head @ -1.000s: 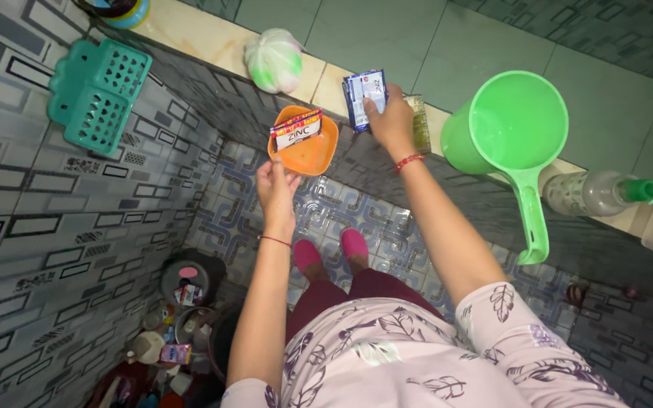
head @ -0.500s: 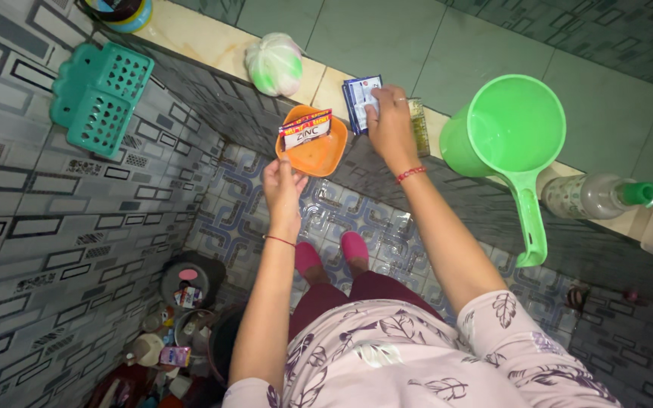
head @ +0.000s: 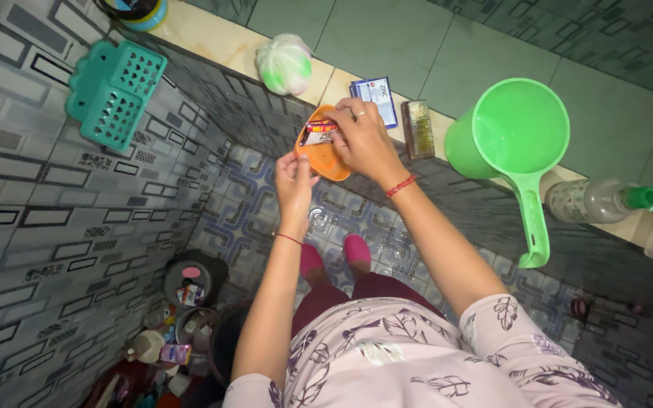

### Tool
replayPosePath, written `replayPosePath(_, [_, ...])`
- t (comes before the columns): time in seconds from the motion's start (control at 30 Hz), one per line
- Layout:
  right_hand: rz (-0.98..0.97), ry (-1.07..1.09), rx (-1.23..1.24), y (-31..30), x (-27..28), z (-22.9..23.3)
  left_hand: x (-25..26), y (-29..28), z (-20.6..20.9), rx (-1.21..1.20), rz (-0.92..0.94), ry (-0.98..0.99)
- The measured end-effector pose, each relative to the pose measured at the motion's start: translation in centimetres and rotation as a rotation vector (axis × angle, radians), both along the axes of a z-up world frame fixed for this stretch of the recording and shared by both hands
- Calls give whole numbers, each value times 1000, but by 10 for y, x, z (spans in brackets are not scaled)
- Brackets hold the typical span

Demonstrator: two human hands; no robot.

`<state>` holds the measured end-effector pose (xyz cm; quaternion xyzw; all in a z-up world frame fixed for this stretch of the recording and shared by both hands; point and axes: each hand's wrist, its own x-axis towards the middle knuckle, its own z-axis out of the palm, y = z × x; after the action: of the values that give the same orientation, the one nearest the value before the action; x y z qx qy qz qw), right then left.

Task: The person cleans various small bathroom items by wiping them with a damp cloth and rinsing them with water from a green pitcher.

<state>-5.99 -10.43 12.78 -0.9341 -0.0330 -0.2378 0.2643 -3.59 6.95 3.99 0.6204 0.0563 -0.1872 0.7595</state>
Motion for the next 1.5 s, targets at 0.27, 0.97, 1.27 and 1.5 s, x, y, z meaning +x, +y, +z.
replayPosePath(0.27, [2,-1,-22,9,-6,-6,-1,1,-1,-64,37,53])
replayPosePath(0.97, [-571,128,484,-51,65,-82,13,27,-21,-66,94,88])
replayPosePath(1.27, [-533,100,393,-31,85,-76,15,38,-11,-80,91,83])
replayPosePath(1.5, [-528,42,184,-28,82,-77,15,45,-10,-134,96,134])
